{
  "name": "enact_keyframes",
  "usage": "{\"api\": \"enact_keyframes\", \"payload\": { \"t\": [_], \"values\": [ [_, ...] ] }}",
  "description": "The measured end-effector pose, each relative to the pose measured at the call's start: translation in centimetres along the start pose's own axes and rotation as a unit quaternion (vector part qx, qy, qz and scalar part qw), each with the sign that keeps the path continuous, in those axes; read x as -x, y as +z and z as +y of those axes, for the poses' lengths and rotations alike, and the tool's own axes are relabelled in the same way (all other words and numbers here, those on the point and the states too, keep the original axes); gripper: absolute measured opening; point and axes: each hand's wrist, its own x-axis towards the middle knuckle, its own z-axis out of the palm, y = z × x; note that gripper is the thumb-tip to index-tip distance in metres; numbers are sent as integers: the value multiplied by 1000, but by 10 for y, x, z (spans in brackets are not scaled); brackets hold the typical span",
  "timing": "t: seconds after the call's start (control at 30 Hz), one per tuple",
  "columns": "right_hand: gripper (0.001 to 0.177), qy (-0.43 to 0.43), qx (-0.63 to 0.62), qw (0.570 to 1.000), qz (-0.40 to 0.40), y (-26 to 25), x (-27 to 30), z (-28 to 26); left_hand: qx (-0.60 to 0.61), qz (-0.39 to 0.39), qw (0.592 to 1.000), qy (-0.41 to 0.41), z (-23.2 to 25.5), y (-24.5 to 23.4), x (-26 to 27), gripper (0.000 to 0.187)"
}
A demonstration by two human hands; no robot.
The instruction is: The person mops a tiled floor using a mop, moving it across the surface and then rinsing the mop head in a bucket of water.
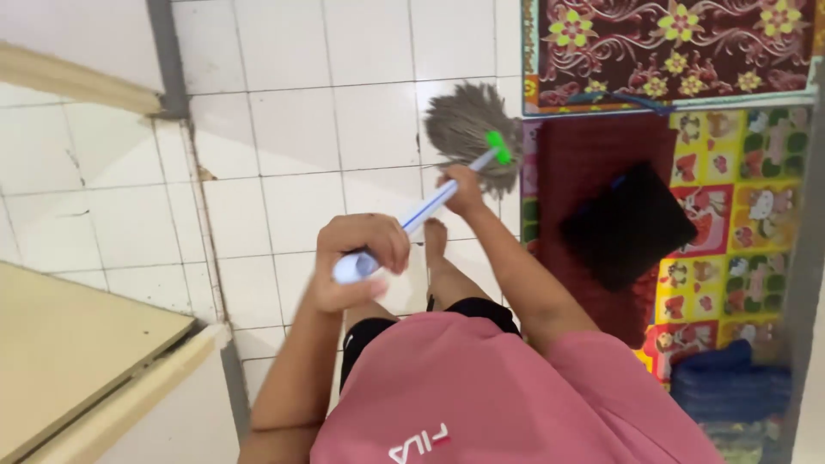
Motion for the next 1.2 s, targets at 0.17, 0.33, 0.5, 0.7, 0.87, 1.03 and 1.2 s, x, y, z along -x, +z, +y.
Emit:
{"api": "enact_keyframes", "payload": {
  "t": [0.17,0.33,0.5,0.7,0.87,1.03,1.2],
  "values": [
    [24,12,113,994,3,60,9,-18,6,175,984,4,-5,-38,89,29],
    [27,-82,15,997,0,192,0,-136,-56,243,968,13,95,-94,188,30],
    [26,-116,-126,985,-29,323,8,-283,-183,386,903,40,204,-84,255,19],
    [19,-145,-322,917,-182,452,8,-406,-373,414,830,16,239,-85,304,15],
    [14,-145,-343,913,-168,425,17,-388,-397,3,915,68,183,-96,276,18],
    [20,58,-363,894,-256,355,45,-359,-326,-47,938,106,180,-67,268,22],
    [21,-69,-251,956,-133,242,87,-320,-182,-115,961,172,180,-28,260,20]
  ]
}}
